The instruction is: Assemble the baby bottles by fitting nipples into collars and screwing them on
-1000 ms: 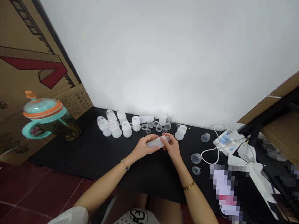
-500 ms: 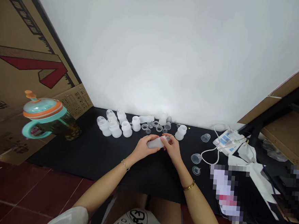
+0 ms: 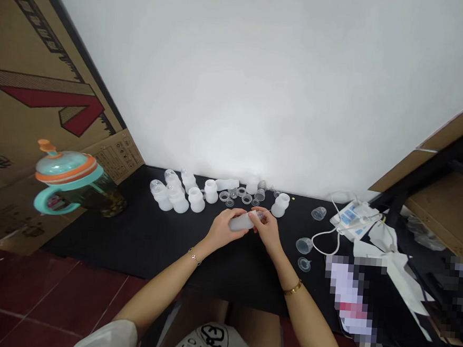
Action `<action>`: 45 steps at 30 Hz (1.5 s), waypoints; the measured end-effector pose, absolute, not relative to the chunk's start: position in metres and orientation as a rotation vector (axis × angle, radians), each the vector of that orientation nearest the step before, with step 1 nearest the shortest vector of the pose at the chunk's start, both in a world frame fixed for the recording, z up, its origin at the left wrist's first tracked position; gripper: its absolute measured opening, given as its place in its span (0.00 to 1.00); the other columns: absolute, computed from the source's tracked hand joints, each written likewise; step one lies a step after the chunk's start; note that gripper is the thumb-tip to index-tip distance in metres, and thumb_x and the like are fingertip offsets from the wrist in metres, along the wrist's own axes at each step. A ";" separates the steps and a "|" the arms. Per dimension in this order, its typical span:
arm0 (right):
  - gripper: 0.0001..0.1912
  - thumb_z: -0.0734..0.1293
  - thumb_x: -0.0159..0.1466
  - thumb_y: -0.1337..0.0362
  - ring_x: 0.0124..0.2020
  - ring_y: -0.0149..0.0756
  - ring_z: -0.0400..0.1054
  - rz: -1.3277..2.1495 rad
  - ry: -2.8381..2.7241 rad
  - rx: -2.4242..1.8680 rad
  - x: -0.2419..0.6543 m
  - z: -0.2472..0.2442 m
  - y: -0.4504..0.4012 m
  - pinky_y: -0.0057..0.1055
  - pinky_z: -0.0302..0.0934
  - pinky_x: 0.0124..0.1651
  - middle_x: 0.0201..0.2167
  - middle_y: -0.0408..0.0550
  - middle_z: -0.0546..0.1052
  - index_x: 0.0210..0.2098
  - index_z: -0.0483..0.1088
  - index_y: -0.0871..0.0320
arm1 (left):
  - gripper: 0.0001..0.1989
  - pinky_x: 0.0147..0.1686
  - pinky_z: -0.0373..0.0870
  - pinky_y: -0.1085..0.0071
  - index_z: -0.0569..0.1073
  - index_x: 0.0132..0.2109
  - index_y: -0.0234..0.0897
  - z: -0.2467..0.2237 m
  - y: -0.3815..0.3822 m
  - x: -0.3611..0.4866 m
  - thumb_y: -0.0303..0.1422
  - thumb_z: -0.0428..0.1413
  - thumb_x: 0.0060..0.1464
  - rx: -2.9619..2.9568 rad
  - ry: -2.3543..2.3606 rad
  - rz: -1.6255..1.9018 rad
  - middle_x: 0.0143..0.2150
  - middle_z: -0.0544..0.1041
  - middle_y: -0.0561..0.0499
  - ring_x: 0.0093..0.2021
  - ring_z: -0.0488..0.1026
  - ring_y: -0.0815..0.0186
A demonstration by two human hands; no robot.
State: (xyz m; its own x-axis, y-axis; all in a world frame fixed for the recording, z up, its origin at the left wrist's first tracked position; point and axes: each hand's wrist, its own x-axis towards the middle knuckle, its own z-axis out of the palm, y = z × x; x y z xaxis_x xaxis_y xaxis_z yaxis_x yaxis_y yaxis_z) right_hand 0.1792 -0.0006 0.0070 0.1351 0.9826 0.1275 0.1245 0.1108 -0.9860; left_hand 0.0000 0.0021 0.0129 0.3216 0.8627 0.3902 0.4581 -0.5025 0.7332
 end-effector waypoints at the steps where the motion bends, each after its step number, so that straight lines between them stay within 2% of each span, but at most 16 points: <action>1: 0.23 0.73 0.57 0.47 0.19 0.31 0.63 0.961 -1.239 -1.271 0.179 0.006 -0.001 0.29 0.60 0.22 0.25 0.43 0.75 0.41 0.75 0.59 | 0.22 0.47 0.70 0.64 0.75 0.51 0.43 0.013 0.002 0.000 0.31 0.66 0.46 2.115 1.166 1.074 0.47 0.80 0.51 0.45 0.74 0.60; 8: 0.25 0.73 0.57 0.45 0.17 0.32 0.63 0.948 -1.250 -1.316 0.177 0.004 -0.001 0.29 0.58 0.21 0.18 0.41 0.71 0.42 0.75 0.60 | 0.21 0.51 0.69 0.60 0.73 0.51 0.41 0.008 0.004 0.002 0.28 0.62 0.48 2.267 1.154 1.088 0.48 0.79 0.48 0.47 0.73 0.56; 19: 0.26 0.73 0.56 0.44 0.18 0.33 0.64 0.952 -1.243 -1.308 0.174 0.003 -0.003 0.30 0.60 0.22 0.19 0.41 0.72 0.41 0.75 0.59 | 0.22 0.50 0.68 0.59 0.71 0.51 0.40 0.005 0.003 0.002 0.26 0.61 0.46 2.292 1.147 1.108 0.48 0.76 0.46 0.48 0.72 0.54; 25: 0.25 0.74 0.56 0.44 0.19 0.31 0.62 0.969 -1.207 -1.288 0.173 0.006 -0.004 0.28 0.58 0.20 0.25 0.43 0.74 0.39 0.76 0.60 | 0.20 0.45 0.70 0.65 0.73 0.48 0.40 0.011 0.001 0.001 0.29 0.64 0.45 2.022 1.078 1.077 0.44 0.77 0.50 0.43 0.73 0.60; 31: 0.22 0.72 0.58 0.44 0.21 0.31 0.61 0.973 -1.237 -1.241 0.174 0.008 -0.006 0.28 0.58 0.20 0.31 0.47 0.76 0.37 0.76 0.58 | 0.25 0.42 0.70 0.68 0.73 0.48 0.37 0.010 0.008 -0.002 0.37 0.69 0.43 1.581 0.857 0.969 0.39 0.78 0.51 0.41 0.75 0.62; 37: 0.21 0.69 0.60 0.44 0.22 0.32 0.60 0.974 -1.300 -1.212 0.175 0.008 -0.008 0.29 0.57 0.21 0.28 0.45 0.73 0.36 0.75 0.56 | 0.28 0.40 0.70 0.68 0.73 0.49 0.36 0.006 0.016 -0.004 0.39 0.71 0.41 1.207 0.695 0.779 0.40 0.79 0.48 0.40 0.77 0.60; 41: 0.22 0.69 0.59 0.43 0.23 0.33 0.61 0.996 -1.331 -1.179 0.176 0.008 -0.009 0.29 0.56 0.21 0.29 0.46 0.74 0.35 0.74 0.56 | 0.26 0.34 0.66 0.72 0.76 0.48 0.36 0.008 0.016 -0.005 0.40 0.69 0.42 1.071 0.667 0.705 0.39 0.79 0.50 0.36 0.75 0.64; 45: 0.22 0.69 0.59 0.42 0.22 0.33 0.60 1.011 -1.353 -1.151 0.178 0.006 -0.009 0.29 0.55 0.21 0.28 0.46 0.74 0.36 0.75 0.56 | 0.23 0.34 0.67 0.72 0.78 0.46 0.34 0.009 0.014 -0.007 0.39 0.68 0.43 0.972 0.599 0.667 0.39 0.78 0.48 0.35 0.74 0.65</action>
